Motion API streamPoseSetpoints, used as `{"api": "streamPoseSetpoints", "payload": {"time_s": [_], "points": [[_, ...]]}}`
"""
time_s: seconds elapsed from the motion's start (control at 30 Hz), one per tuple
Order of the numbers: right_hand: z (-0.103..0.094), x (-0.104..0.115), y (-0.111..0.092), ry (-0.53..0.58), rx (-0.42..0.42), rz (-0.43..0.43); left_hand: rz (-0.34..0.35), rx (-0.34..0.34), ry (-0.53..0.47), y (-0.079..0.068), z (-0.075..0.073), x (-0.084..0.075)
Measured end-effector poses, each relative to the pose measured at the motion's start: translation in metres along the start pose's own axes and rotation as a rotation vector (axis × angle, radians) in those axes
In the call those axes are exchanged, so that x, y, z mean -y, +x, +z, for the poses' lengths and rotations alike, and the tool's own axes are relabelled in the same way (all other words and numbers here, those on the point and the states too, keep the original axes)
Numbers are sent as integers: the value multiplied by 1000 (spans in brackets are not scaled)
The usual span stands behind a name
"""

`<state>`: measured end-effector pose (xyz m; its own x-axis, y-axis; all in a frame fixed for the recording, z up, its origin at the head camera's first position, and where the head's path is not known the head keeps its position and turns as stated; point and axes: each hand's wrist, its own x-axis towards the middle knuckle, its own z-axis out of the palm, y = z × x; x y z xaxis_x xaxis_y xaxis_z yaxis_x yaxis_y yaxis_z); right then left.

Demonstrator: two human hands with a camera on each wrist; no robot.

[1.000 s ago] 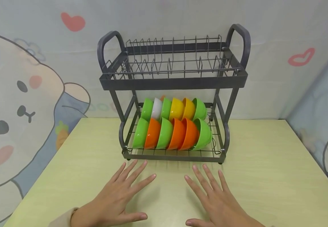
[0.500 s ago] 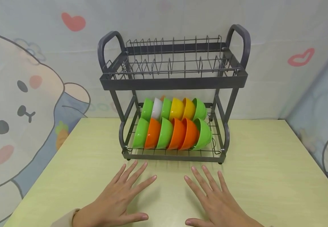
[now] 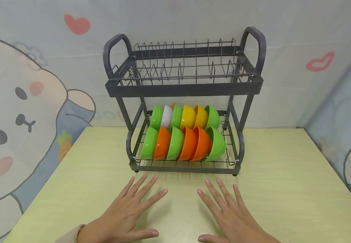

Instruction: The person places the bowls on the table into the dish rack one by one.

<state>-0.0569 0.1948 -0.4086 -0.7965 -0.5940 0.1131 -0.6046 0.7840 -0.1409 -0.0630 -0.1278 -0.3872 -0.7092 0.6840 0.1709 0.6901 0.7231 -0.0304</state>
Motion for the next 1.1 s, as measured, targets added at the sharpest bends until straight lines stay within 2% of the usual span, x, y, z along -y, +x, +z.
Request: {"api": "streamPoseSetpoints", "payload": {"time_s": [0.33,0.6,0.87,1.1], "points": [[-2,1,0,11,26,18,-6,25,-6,-1,0,-1],[0,1,1,-1,-18,-18,-2,26,-12,-1,2,-2],[1,3,-3,8,4,12,6,43,-17,-1,3,-4],[-1,3,-5,-24,-61,-21,13,34,-16,0,1,-3]]}}
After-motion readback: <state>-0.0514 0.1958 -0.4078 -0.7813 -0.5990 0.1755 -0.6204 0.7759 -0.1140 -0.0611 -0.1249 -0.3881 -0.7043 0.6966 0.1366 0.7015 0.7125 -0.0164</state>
